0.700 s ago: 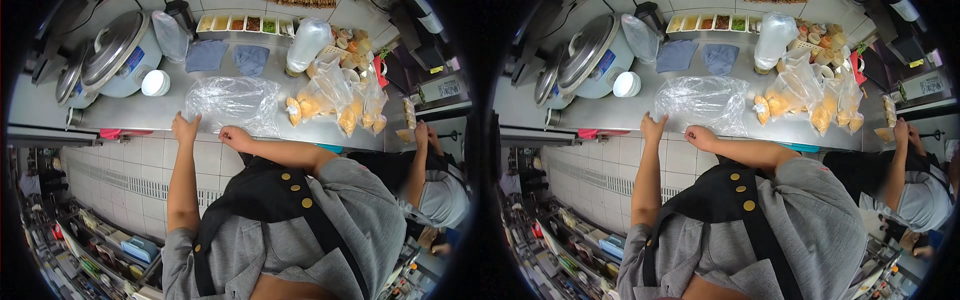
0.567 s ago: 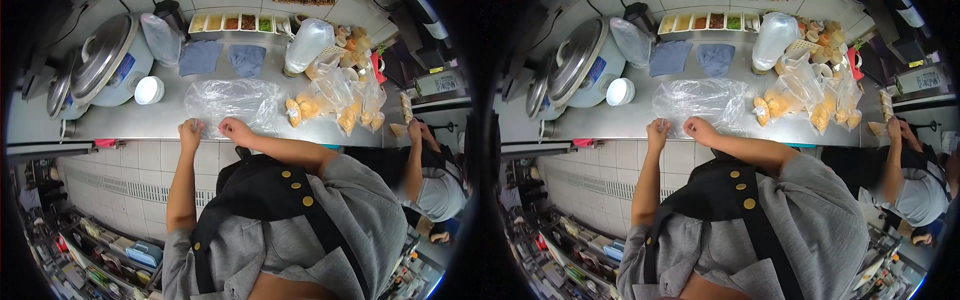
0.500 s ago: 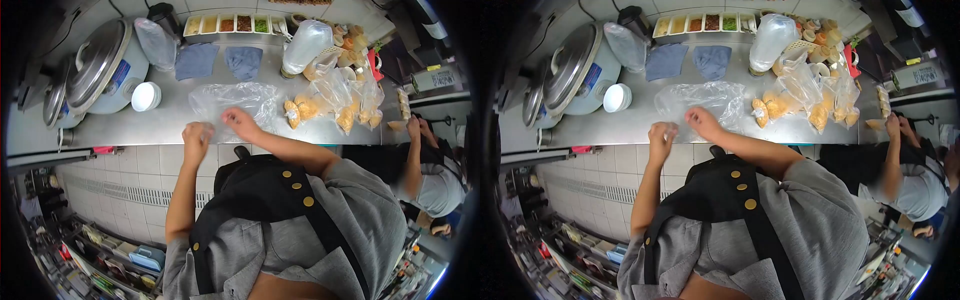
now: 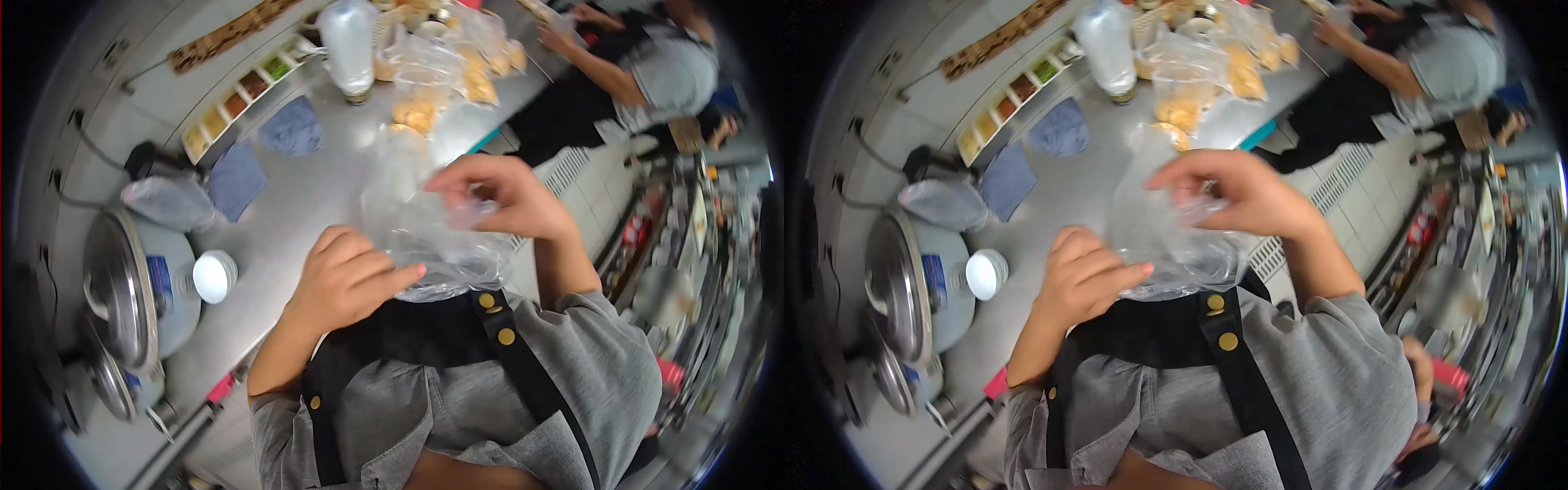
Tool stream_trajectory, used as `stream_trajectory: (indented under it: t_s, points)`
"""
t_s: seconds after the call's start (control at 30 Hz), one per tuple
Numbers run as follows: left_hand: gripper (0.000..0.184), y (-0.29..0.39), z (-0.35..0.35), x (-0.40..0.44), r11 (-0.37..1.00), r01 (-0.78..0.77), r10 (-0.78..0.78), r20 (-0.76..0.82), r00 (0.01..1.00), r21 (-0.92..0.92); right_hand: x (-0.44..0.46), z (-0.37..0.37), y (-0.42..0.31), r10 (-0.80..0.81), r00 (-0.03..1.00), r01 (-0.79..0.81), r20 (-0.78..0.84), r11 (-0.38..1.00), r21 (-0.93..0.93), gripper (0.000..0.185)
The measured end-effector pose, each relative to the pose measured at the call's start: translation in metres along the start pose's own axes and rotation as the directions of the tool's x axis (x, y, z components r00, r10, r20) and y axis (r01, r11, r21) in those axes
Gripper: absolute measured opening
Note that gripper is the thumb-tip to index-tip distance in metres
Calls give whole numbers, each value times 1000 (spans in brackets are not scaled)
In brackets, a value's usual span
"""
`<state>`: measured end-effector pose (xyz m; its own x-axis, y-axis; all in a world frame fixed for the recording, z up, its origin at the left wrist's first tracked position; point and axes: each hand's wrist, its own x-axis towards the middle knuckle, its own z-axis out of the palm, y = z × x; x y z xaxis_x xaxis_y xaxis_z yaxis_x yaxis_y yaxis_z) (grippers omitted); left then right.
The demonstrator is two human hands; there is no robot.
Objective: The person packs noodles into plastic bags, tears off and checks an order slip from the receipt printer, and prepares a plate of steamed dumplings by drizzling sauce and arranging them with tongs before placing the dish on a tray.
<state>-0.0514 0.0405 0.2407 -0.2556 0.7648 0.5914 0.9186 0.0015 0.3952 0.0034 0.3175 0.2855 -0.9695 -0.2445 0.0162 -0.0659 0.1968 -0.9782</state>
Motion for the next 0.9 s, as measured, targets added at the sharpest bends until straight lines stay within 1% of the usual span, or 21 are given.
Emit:
stream_trajectory:
  t_s: [0.03, 0.07, 0.1, 0.13, 0.2, 0.23, 0.3, 0.33, 0.4, 0.43, 0.47, 0.53, 0.6, 0.63, 0.67, 0.7, 0.73, 0.8, 0.83, 0.87, 0.9]
  points:
    - [28, -6, 11, -2, 976, 143, -109, 201, 973, -162, -32, -14, 21, 18, 1000, -18, 1, 976, 218, 37]
    - [28, -18, 28, -11, 974, 110, -64, 221, 973, -198, -59, -24, 58, 27, 1000, -25, 1, 906, 423, 33]
    - [22, -29, 53, -27, 969, 167, -84, 389, 918, -185, -80, -26, 92, 208, 974, -194, -92, 971, 141, 33]
    - [15, -32, 73, -41, 964, 211, -90, 550, 831, -161, -109, -18, 123, 368, 902, -401, -226, 908, -118, 33]
    - [11, -33, 99, -59, 974, 173, -59, 577, 815, -145, -162, 7, 168, 520, 739, -666, -429, 659, -348, 29]
    - [6, -27, 108, -63, 980, 179, -98, 588, 803, -81, -179, 21, 168, 538, 706, -696, -460, 645, -315, 29]
    - [7, -13, 124, -66, 976, 200, -130, 519, 845, -82, -206, 51, 170, 521, 469, -796, -714, 599, -86, 24]
    - [7, -7, 130, -67, 967, 248, -204, 423, 883, -51, -220, 63, 179, 530, 437, -806, -727, 590, -55, 24]
    - [18, -5, 146, -69, 956, 289, -228, 501, 835, -48, -242, 82, 196, 409, 269, -705, -872, 700, 111, 27]
    - [23, -3, 154, -69, 911, 384, -251, 531, 809, -154, -250, 92, 195, 407, 194, -666, -893, 723, 185, 28]
    - [28, -1, 162, -68, 847, 471, -272, 561, 782, -247, -256, 98, 201, 405, 178, -664, -897, 722, 195, 28]
    - [36, 3, 181, -70, 791, 519, -265, 583, 768, -324, -267, 105, 211, 298, 277, -420, -914, 893, 164, 33]
    - [30, 8, 202, -75, 437, 704, -386, 590, 709, -560, -274, 111, 208, 404, 290, -502, -867, 836, 221, 38]
    - [30, 12, 211, -78, 440, 705, -383, 594, 708, -556, -268, 114, 196, 402, 362, -617, -841, 780, 107, 40]
    - [27, 16, 220, -79, -24, 749, -386, 697, 604, -662, -263, 116, 190, 405, 431, -706, -806, 708, -22, 43]
    - [26, 22, 227, -77, -483, 632, -320, 794, 516, -606, -264, 119, 201, 429, 468, -758, -773, 645, -101, 42]
    - [26, 29, 226, -72, -479, 635, -318, 794, 517, -606, -270, 122, 219, 426, 466, -756, -776, 647, -99, 42]
    - [29, 44, 222, -56, -722, 490, -236, 840, 489, -488, -283, 121, 258, 463, 428, -851, -776, 495, -174, 41]
    - [36, 44, 226, -61, -617, 591, -218, 834, 506, -520, -290, 116, 260, 470, 484, -781, -739, 613, -121, 32]
    - [36, 46, 227, -67, -606, 585, -224, 821, 525, -539, -295, 111, 261, 449, 495, -772, -744, 619, -141, 32]
    - [34, 53, 223, -64, -44, 760, -323, 729, 603, -648, -299, 107, 260, 618, 420, -487, -664, 771, 410, 27]
